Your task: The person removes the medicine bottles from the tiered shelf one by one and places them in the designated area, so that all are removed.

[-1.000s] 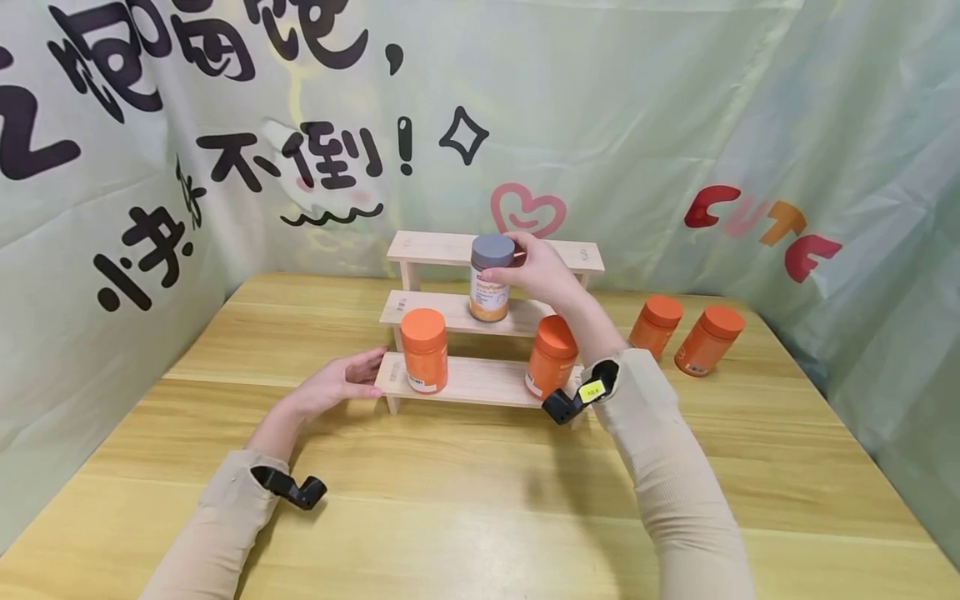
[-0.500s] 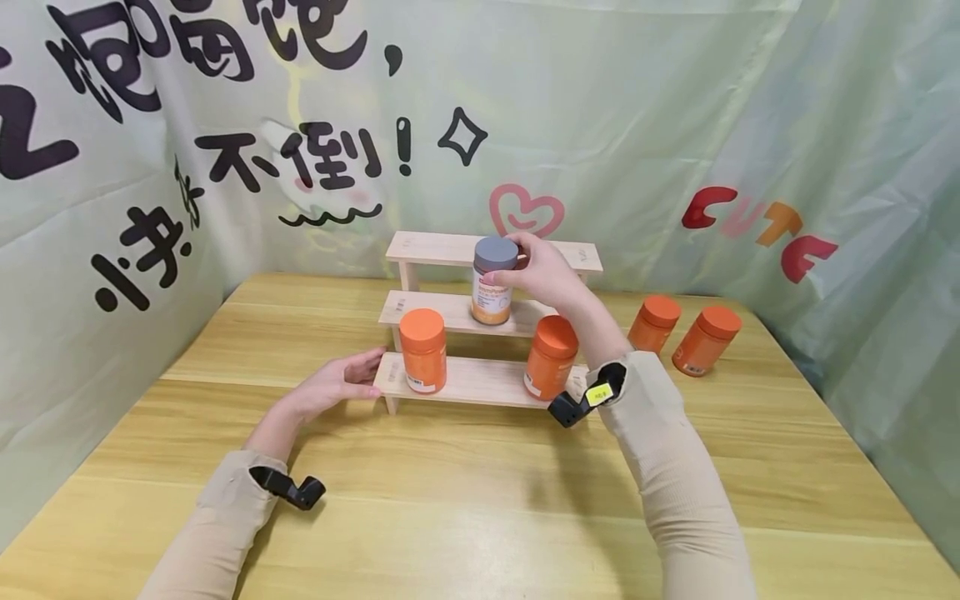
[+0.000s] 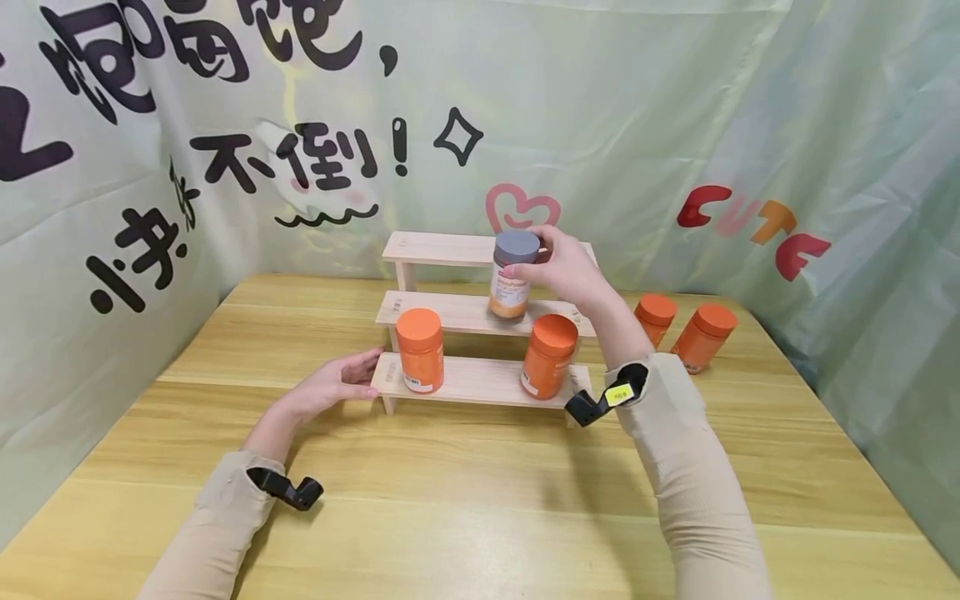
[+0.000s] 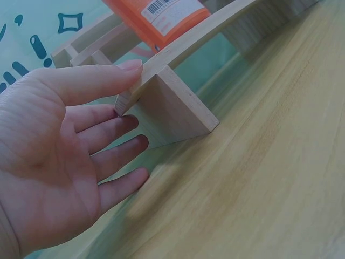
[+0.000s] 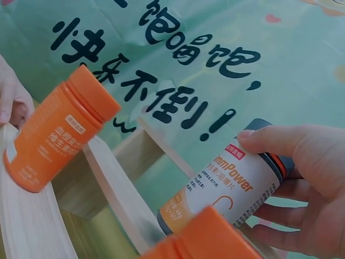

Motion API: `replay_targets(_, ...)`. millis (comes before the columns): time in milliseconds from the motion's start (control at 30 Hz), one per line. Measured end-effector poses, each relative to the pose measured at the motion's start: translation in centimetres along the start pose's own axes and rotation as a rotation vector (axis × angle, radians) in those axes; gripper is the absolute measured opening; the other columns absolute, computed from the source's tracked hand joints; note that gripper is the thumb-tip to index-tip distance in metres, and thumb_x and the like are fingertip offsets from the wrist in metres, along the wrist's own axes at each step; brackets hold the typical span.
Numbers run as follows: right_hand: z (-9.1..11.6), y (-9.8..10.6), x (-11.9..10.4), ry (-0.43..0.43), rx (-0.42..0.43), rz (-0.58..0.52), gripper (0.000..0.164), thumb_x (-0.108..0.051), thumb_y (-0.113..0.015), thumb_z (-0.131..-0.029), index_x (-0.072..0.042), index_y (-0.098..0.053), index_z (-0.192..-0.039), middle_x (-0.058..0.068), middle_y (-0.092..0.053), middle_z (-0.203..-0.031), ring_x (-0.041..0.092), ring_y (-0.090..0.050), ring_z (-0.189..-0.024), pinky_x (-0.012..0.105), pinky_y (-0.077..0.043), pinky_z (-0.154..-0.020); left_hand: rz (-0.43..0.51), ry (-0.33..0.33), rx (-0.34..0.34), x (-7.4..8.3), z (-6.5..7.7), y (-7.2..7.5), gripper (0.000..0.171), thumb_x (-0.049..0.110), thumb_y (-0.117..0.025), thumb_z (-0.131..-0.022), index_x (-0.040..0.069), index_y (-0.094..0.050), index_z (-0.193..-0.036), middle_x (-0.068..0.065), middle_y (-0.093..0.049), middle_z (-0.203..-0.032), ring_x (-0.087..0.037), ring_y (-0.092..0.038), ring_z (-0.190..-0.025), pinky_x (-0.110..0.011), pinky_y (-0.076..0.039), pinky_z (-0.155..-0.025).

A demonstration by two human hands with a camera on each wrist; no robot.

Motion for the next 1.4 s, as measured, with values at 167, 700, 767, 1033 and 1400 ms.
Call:
replay_targets(167, 0.5, 1.4, 0.5, 0.000, 0.023, -0.005, 0.061, -0.025, -0.071, -0.082, -0.005, -0.042, -0.132, 0.012, -0.052, -0.122, 0.027, -0.051, -0.108, 0.041, -0.042, -0.091, 0.002, 0.005, 0.004, 0.2, 0.1, 0.1, 0.080, 0.008, -0.066, -0.085, -0.006, -0.016, -0.145, -0.025, -0.022, -0.147, -0.039, -0.024, -0.134, -0.048, -0.019, -0.109)
replay_targets(700, 3.0, 5.6, 3.1, -0.057, 0.094, 0.058, 0.069, -0.038, -0.068, -0.083, -0.006, -0.037, -0.136, 0.014, -0.048, -0.126, 0.025, -0.047, -0.110, 0.046, -0.038, -0.094, 0.007, 0.017, 0.011, -0.1, 0.2, 0.3, 0.081, 0.010, -0.067, -0.084, -0.006, -0.016, -0.145, -0.025, -0.020, -0.148, -0.039, -0.022, -0.135, -0.048, -0.018, -0.109)
replay_targets(767, 3.4, 6.3, 3.5, -0.060, 0.106, 0.062, 0.070, -0.039, -0.068, -0.083, -0.007, -0.037, -0.137, 0.013, -0.049, -0.126, 0.023, -0.047, -0.109, 0.044, -0.039, -0.093, 0.011, 0.019, 0.010, -0.1, 0.2, 0.3, 0.082, 0.010, -0.067, -0.084, -0.005, -0.015, -0.145, -0.024, -0.020, -0.148, -0.038, -0.022, -0.135, -0.048, -0.018, -0.109)
replay_targets(1033, 5.1, 8.8, 5.8, -0.090, 0.158, 0.076, 0.071, -0.041, -0.067, -0.083, -0.009, -0.036, -0.138, 0.007, -0.049, -0.123, 0.015, -0.048, -0.105, 0.040, -0.038, -0.091, 0.011, 0.006, -0.003, 0.1, 0.1, 0.1, 0.081, 0.011, -0.067, -0.085, -0.005, -0.015, -0.145, -0.025, -0.020, -0.148, -0.039, -0.022, -0.135, -0.048, -0.018, -0.109)
replay_targets(1400, 7.8, 12.1, 9.0, -0.177, 0.220, 0.146, 0.081, -0.048, -0.062, -0.084, -0.007, -0.026, -0.144, 0.014, -0.040, -0.129, 0.021, -0.041, -0.106, 0.052, -0.035, -0.094, 0.007, 0.010, -0.005, 0.0, 0.1, 0.0, 0.081, 0.011, -0.067, -0.085, -0.006, -0.015, -0.145, -0.025, -0.020, -0.148, -0.038, -0.022, -0.135, -0.048, -0.019, -0.109)
Point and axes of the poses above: each hand's wrist, its own z-axis away from the middle knuckle, its own y-axis out of the back of the hand, x = y × z, the point moved 9 cm from there along -z, towards the middle knuckle
